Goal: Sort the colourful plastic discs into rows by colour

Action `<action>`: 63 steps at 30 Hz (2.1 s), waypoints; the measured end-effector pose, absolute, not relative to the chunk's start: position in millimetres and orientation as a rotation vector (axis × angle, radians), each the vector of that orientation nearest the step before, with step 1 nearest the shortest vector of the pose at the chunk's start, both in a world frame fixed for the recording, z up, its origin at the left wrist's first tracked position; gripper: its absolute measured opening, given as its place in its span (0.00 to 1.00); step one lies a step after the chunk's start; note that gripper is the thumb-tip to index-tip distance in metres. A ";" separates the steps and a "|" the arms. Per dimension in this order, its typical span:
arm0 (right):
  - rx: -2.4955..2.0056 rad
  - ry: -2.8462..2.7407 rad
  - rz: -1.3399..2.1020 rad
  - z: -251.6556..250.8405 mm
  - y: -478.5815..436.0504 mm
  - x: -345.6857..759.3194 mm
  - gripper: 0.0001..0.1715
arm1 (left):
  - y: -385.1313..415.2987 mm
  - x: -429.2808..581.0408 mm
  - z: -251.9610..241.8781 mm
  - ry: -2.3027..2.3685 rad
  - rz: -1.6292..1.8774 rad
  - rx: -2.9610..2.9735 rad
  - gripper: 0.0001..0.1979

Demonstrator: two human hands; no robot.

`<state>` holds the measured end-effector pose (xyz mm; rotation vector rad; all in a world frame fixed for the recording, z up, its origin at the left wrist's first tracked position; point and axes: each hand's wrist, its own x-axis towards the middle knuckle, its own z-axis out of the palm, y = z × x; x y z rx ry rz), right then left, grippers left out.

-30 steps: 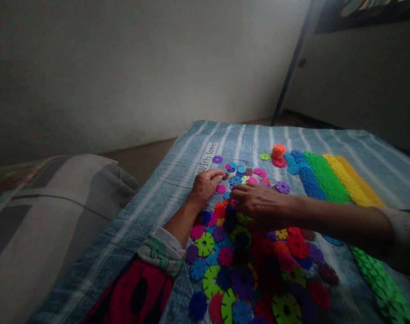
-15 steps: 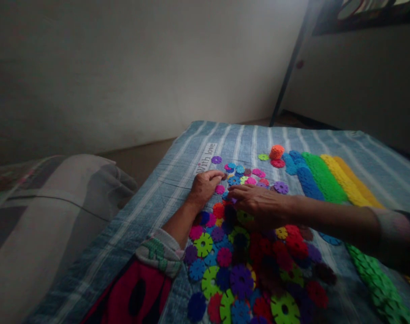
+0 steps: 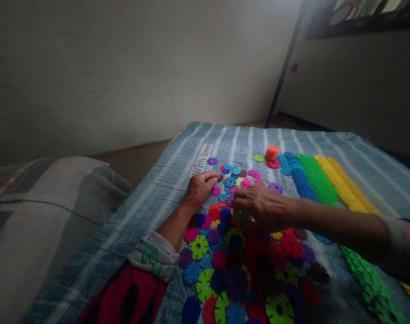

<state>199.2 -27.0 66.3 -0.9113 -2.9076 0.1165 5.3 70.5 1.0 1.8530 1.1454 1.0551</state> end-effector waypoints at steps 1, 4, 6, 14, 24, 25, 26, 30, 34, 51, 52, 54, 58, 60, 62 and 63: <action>-0.916 -2.907 0.104 66.5 -26.8 199.9 0.07 | 70.3 5.3 1.3 1.150 1.054 1.855 0.11; -0.951 -2.871 0.107 67.6 -23.8 203.8 0.04 | 69.9 5.6 2.0 1.161 1.045 1.865 0.11; -0.973 -2.831 0.132 67.7 -20.4 207.0 0.05 | 69.7 6.1 2.4 1.155 1.039 1.867 0.11; -1.099 -2.699 0.037 63.4 6.8 231.3 0.08 | 69.2 7.1 2.1 1.137 1.046 1.821 0.11; -1.706 -2.523 -0.274 76.8 87.3 300.1 0.10 | 73.1 5.8 -2.3 1.151 1.056 1.832 0.11; -1.758 -2.551 -0.288 77.6 93.9 301.7 0.11 | 73.3 5.7 -2.7 1.152 1.054 1.835 0.11; -1.802 -2.582 -0.299 77.7 99.9 302.3 0.12 | 73.3 5.4 -3.0 1.153 1.054 1.838 0.11; -1.902 -2.667 -0.298 70.4 118.9 299.3 0.14 | 73.1 4.4 -3.3 1.158 1.046 1.846 0.11; -1.960 -2.731 -0.270 61.3 128.8 295.6 0.14 | 72.3 5.0 -2.1 1.171 1.038 1.852 0.11; -1.845 -2.862 -0.268 80.0 102.6 272.6 0.19 | 71.3 7.0 0.2 1.165 1.040 1.834 0.11; -1.777 -2.872 -0.248 82.4 93.7 268.4 0.18 | 71.6 7.2 -0.2 1.162 1.039 1.832 0.11; -1.629 -2.907 -0.149 86.3 71.2 259.4 0.15 | 71.8 7.5 -0.4 1.161 1.037 1.827 0.11; -1.309 -3.019 0.190 89.7 18.1 242.9 0.09 | 70.5 7.9 1.3 1.167 1.038 1.830 0.11; -1.208 -3.062 0.274 91.3 -5.5 237.1 0.11 | 70.1 8.2 2.3 1.166 1.038 1.832 0.10; -1.202 -3.106 0.286 94.3 -23.5 233.5 0.12 | 70.1 8.6 2.8 1.165 1.045 1.826 0.10; -1.217 -3.126 0.280 96.2 -30.4 232.5 0.12 | 70.3 8.9 2.9 1.165 1.050 1.822 0.10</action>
